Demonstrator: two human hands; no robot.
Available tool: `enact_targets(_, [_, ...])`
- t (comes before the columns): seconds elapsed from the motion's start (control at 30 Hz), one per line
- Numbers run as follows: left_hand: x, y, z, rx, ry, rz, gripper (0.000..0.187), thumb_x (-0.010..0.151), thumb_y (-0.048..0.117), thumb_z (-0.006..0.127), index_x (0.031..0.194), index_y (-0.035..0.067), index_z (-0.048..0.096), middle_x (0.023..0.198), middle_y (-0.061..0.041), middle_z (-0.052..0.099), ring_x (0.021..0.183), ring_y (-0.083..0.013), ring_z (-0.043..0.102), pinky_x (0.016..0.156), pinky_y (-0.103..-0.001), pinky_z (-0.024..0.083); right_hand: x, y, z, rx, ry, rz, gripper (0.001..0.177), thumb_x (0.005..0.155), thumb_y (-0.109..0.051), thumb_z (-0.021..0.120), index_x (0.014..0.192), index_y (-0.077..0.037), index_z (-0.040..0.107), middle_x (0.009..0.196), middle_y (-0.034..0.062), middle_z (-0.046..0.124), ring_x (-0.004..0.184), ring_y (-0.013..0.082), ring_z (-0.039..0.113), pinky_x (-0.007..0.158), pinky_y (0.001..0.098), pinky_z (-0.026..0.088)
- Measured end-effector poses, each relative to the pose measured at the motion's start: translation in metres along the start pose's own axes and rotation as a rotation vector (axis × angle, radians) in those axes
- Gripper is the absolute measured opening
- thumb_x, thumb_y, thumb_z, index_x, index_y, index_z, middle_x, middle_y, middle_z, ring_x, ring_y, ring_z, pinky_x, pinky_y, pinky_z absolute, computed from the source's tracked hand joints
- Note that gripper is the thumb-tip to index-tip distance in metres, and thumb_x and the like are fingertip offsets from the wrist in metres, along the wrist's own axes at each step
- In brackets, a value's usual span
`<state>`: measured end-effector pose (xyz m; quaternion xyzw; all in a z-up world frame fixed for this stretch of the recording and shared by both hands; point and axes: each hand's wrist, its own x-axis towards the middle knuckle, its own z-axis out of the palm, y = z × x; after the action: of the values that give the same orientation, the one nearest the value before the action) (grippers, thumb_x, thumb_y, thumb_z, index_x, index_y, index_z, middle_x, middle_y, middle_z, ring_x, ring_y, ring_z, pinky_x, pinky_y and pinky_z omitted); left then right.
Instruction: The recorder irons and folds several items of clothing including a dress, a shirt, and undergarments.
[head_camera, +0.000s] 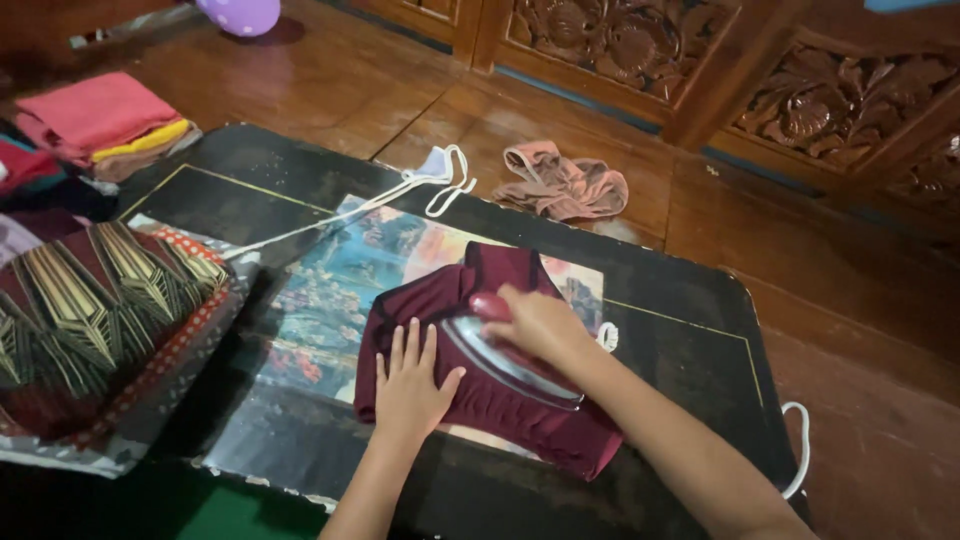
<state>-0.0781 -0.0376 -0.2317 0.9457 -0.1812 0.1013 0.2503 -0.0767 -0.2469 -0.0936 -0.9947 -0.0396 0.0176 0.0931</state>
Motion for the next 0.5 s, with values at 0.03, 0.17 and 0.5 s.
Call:
enact_targets(0.03, [-0.001, -0.002, 0.003, -0.006, -0.023, 0.007, 0.087, 0.086, 0.061, 0.062, 0.155, 0.015, 0.035, 0.165, -0.009, 0.024, 0.152, -0.0309, 0.021, 0.117, -0.061, 0.022, -0.001, 0.002, 0.0, -0.01, -0.007, 0.031, 0.06, 0.081, -0.058, 0.074, 0.113, -0.009, 0.059, 0.09, 0.0259, 0.072, 0.087, 0.0457, 0.07, 0.076, 0.0563, 0.054])
enact_targets(0.17, [-0.001, 0.005, -0.005, 0.027, -0.056, -0.06, 0.09, 0.084, 0.063, 0.063, 0.156, 0.016, 0.034, 0.167, -0.004, 0.022, 0.154, -0.0272, 0.019, 0.118, -0.062, 0.021, 0.014, 0.024, -0.001, -0.052, 0.196, 0.16, 0.057, 0.085, -0.058, 0.073, 0.109, -0.007, 0.06, 0.092, 0.0243, 0.072, 0.088, 0.0456, 0.07, 0.074, 0.056, 0.055])
enact_targets(0.5, [0.0, 0.009, -0.014, 0.014, -0.112, -0.11, 0.1, 0.077, 0.068, 0.067, 0.156, 0.018, 0.031, 0.167, -0.003, 0.02, 0.154, -0.0262, 0.015, 0.119, -0.063, 0.017, 0.018, 0.056, -0.008, -0.096, 0.258, 0.119, 0.064, 0.078, -0.058, 0.075, 0.116, -0.009, 0.064, 0.104, 0.0208, 0.073, 0.098, 0.0415, 0.07, 0.084, 0.0508, 0.054])
